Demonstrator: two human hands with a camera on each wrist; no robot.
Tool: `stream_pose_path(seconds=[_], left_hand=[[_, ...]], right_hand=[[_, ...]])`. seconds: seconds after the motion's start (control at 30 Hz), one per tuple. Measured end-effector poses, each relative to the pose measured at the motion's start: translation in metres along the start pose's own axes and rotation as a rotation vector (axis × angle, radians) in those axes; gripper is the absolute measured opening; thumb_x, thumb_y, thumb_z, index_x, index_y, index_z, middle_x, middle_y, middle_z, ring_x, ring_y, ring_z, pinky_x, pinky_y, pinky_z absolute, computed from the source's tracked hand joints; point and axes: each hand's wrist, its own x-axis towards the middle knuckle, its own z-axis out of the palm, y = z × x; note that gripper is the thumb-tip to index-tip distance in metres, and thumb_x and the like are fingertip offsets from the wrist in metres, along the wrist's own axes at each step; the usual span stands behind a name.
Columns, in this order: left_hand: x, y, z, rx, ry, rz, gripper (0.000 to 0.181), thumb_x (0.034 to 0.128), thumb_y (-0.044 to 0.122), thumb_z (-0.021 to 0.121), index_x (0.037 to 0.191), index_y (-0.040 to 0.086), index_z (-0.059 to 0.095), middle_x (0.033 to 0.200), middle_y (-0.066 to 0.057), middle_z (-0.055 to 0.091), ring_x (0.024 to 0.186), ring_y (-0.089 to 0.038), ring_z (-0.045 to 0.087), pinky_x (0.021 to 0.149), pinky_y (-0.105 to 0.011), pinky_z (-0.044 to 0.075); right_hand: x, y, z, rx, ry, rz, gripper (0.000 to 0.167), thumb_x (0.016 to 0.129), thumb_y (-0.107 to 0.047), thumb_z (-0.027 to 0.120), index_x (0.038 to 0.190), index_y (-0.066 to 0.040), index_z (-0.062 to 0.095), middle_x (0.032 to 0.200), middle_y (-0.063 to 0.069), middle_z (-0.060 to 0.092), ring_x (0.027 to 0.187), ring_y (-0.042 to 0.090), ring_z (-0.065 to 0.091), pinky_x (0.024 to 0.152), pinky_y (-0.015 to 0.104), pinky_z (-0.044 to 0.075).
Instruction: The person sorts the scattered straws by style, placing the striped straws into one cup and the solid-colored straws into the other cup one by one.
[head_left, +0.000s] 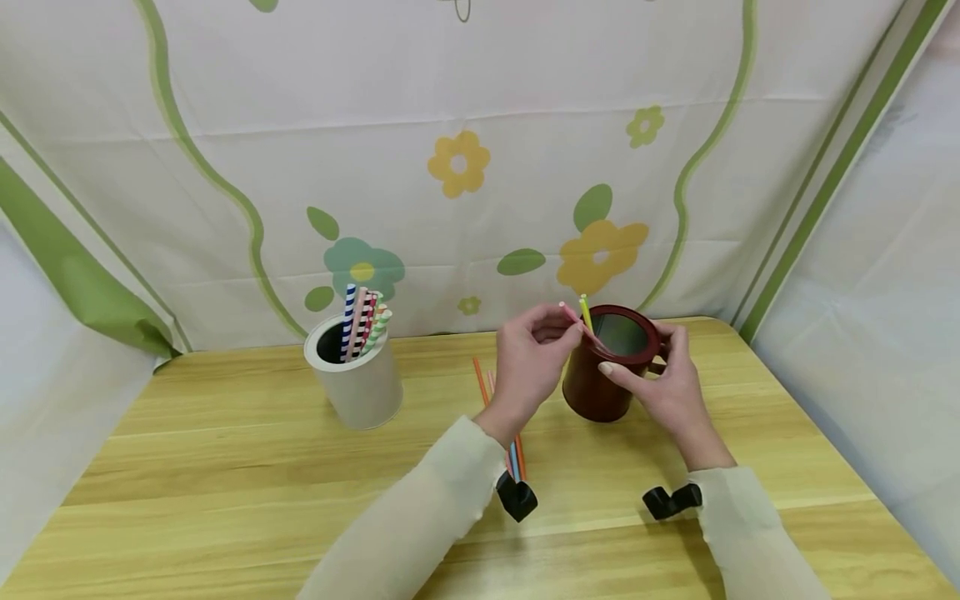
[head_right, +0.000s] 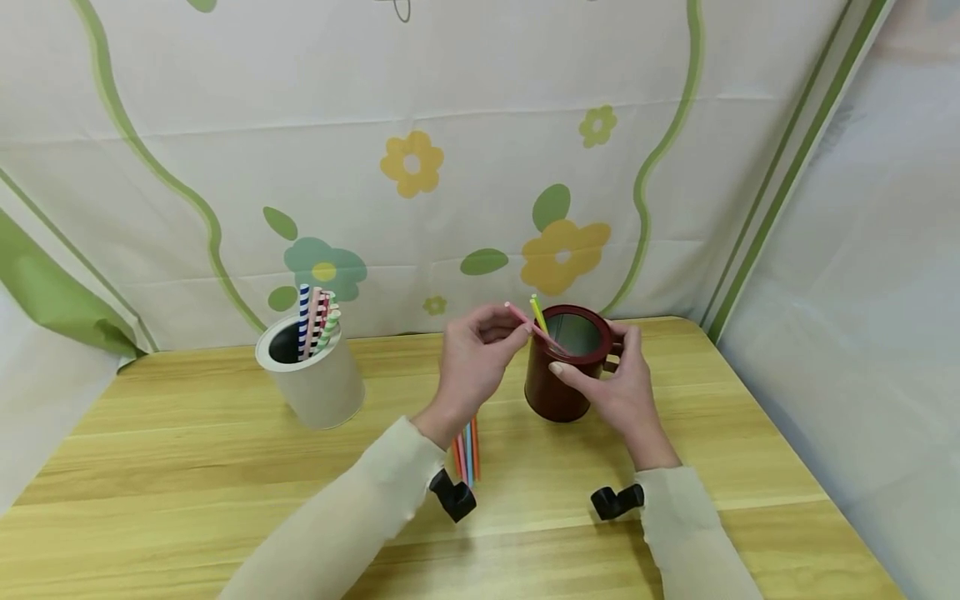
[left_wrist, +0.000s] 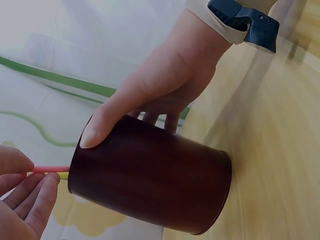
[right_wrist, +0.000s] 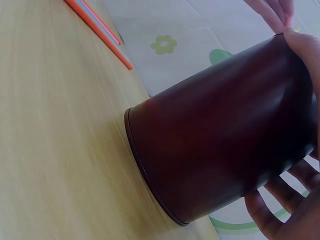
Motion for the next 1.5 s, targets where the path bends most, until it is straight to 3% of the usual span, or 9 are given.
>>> stream_pose_path(seconds=[0.43, 0.77, 1.23, 1.5], left_hand=[[-0.0011, -0.0066, 0.0069, 0.042, -0.007, -0.031, 0.014, 0.0973, 0.004, 0.077, 0.11, 0.0, 0.081, 0.102, -0.012, 0.082, 0.086, -0.004, 0.074, 0.083, -0.019, 0.064], [-0.0002, -0.0055, 0.0066, 0.107, -0.035, -0.043, 0.016, 0.0978, 0.008, 0.078, 0.113, 0.004, 0.082, 0.104, -0.008, 0.083, 0.086, -0.001, 0.073, 0.081, -0.017, 0.062], [0.0005, -0.0021, 0.0058, 0.144, -0.013, -0.046, 0.015, 0.0974, 0.009, 0.078, 0.112, 0.004, 0.081, 0.101, -0.006, 0.083, 0.084, -0.002, 0.074, 0.077, -0.018, 0.062], [-0.0028, 0.0027, 0.011, 0.212, 0.008, -0.025, 0.01, 0.0959, 0.007, 0.079, 0.105, 0.004, 0.082, 0.097, -0.005, 0.083, 0.082, -0.005, 0.077, 0.076, -0.017, 0.061]], right_hand=[[-0.0009, 0.0013, 0.0009, -0.002, 0.009, -0.003, 0.083, 0.09, -0.024, 0.088, 0.153, -0.008, 0.036, 0.146, 0.007, 0.055, 0.118, 0.007, 0.05, 0.09, 0.017, 0.045], [-0.0013, 0.0053, -0.0005, -0.002, 0.015, 0.009, 0.082, 0.091, -0.024, 0.088, 0.153, -0.009, 0.035, 0.147, 0.004, 0.053, 0.118, 0.002, 0.05, 0.091, 0.019, 0.044], [0.001, 0.0021, 0.0031, 0.008, 0.022, 0.005, 0.081, 0.089, -0.023, 0.089, 0.15, -0.009, 0.038, 0.14, -0.003, 0.055, 0.117, 0.002, 0.051, 0.091, 0.019, 0.044], [-0.0009, 0.0037, 0.0036, 0.027, 0.02, 0.004, 0.079, 0.09, -0.022, 0.088, 0.15, -0.01, 0.038, 0.139, -0.008, 0.053, 0.117, 0.004, 0.051, 0.091, 0.021, 0.044]])
